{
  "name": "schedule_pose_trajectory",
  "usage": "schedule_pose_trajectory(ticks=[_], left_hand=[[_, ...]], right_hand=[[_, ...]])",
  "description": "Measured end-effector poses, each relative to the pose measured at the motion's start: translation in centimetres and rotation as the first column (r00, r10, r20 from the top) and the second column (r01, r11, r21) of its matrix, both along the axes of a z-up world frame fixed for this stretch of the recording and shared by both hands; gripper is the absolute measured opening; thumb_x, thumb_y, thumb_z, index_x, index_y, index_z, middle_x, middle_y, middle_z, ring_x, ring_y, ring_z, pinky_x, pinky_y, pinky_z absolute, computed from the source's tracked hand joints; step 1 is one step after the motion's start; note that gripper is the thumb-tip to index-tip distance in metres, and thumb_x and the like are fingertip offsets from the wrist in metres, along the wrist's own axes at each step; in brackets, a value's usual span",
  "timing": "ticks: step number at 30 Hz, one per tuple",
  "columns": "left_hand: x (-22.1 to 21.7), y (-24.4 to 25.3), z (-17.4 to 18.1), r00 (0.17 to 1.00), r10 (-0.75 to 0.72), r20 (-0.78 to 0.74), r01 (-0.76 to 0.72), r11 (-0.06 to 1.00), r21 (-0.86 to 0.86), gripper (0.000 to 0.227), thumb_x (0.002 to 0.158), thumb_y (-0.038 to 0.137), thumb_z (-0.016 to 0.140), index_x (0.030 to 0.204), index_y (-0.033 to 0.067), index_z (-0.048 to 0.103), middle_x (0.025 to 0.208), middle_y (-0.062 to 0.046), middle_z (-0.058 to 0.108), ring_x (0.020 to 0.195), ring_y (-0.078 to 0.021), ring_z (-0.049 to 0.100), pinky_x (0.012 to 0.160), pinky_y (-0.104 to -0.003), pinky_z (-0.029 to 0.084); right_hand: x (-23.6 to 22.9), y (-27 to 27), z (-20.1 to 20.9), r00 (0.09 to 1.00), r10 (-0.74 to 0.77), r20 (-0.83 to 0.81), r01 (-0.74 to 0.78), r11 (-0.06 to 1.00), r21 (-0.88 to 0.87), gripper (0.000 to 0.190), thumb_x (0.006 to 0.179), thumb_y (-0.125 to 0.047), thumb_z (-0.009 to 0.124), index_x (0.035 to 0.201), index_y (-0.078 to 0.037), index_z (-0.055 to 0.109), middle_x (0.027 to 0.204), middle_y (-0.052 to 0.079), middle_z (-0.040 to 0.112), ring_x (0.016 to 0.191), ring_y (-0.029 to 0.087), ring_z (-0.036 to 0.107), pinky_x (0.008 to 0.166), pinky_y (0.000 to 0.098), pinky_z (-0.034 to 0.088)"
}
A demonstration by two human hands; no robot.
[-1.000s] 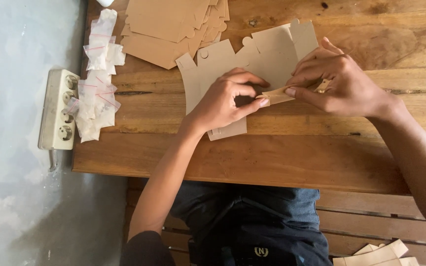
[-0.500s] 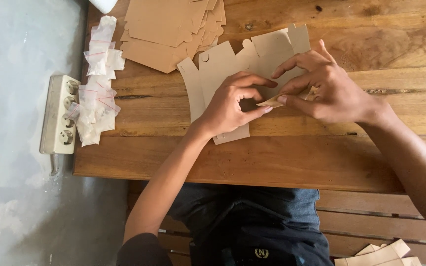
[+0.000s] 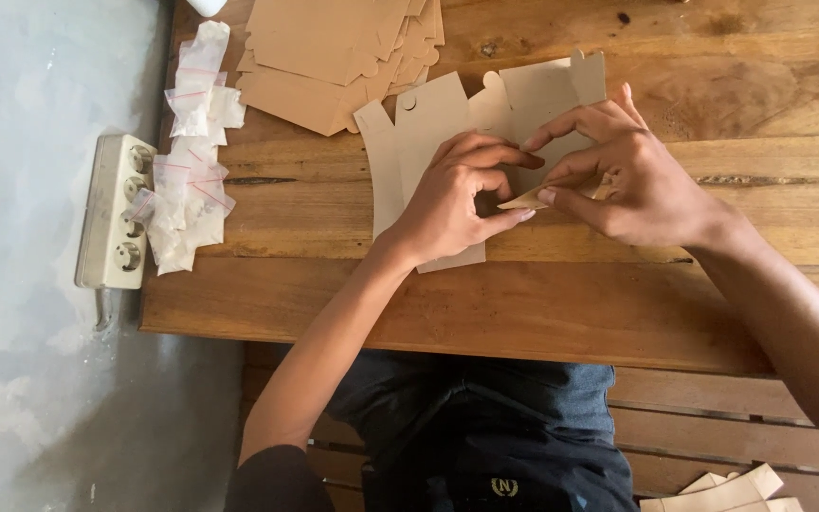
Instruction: Assembling a cardboard box by folding flaps and tucking them into slots.
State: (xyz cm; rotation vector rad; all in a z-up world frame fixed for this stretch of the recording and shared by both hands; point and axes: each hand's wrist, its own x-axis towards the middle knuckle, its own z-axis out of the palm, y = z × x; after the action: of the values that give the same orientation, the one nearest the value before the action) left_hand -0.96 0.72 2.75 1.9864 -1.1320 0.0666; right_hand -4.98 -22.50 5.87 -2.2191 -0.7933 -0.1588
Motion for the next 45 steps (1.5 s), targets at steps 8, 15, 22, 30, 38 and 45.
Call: schedule_pose_trajectory(ticks=[8,15,22,30,38,45], left_hand=[[-0.1,-0.1,0.1,0.999,0.004,0.053,-0.004,1.0,0.0,0.038,0.089,0.032,0.079,0.064,0.0095,0.062,0.117,0.001,0.073,0.117,-0.0193,0.057,0.11,-0.04,0.034],[-0.1,-0.4,0.1,0.993,-0.005,0.116,0.011,0.998,-0.055,0.041,0.089,0.033,0.078,0.063,0.0073,0.059,0.11,-0.003,0.075,0.112,-0.0216,0.061,0.111,-0.042,0.034],[-0.1,0.2,1.0,0.999,-0.046,0.007,0.045,0.992,0.117,0.031,0.084,0.034,0.08,0.077,0.0045,0.076,0.129,-0.007,0.066,0.127,-0.0237,0.052,0.121,-0.05,0.022],[0.1,0.2,-0.1,0.999,-0.029,0.015,0.027,0.994,0.102,0.033,0.094,0.03,0.072,0.069,0.0078,0.068,0.127,-0.002,0.07,0.131,-0.0223,0.05,0.122,-0.05,0.019],[0.2,0.3,-0.5,0.998,-0.03,0.052,0.023,0.991,0.132,0.032,0.096,0.034,0.066,0.085,0.0067,0.076,0.124,-0.003,0.071,0.13,-0.0219,0.051,0.123,-0.05,0.018],[0.3,0.3,-0.3,0.992,-0.067,0.109,0.048,0.985,0.169,0.04,0.099,0.038,0.06,0.087,0.0039,0.077,0.124,-0.004,0.071,0.132,-0.0237,0.049,0.123,-0.053,0.014]], right_hand=[[-0.6,0.6,1.1,0.999,-0.045,-0.004,0.044,0.996,-0.081,0.01,0.088,-0.015,0.072,0.083,-0.015,0.081,0.122,0.005,0.067,0.118,0.024,0.057,0.123,0.0675,0.009],[-0.2,0.1,0.3,0.996,-0.007,0.088,0.022,0.986,-0.168,0.011,0.085,-0.019,0.076,0.094,-0.023,0.083,0.126,0.004,0.066,0.12,0.026,0.056,0.123,0.0694,0.013],[0.2,0.0,-0.3,0.995,-0.014,0.098,0.027,0.991,-0.128,0.006,0.087,-0.02,0.078,0.091,-0.017,0.082,0.129,0.008,0.067,0.123,0.029,0.057,0.122,0.0629,0.018],[0.2,0.2,-0.4,0.996,-0.021,0.082,0.03,0.994,-0.11,0.009,0.088,-0.012,0.075,0.089,-0.019,0.081,0.127,0.007,0.067,0.118,0.025,0.059,0.121,0.0615,0.02],[0.2,0.3,-0.4,0.999,-0.037,0.019,0.038,0.994,-0.102,0.01,0.089,-0.013,0.074,0.093,-0.02,0.081,0.128,0.006,0.065,0.119,0.024,0.058,0.123,0.0676,0.012],[0.1,0.5,-0.1,0.999,-0.04,0.015,0.041,0.993,-0.109,0.006,0.089,-0.016,0.076,0.091,-0.018,0.081,0.123,0.006,0.066,0.118,0.024,0.058,0.124,0.0686,0.012]])
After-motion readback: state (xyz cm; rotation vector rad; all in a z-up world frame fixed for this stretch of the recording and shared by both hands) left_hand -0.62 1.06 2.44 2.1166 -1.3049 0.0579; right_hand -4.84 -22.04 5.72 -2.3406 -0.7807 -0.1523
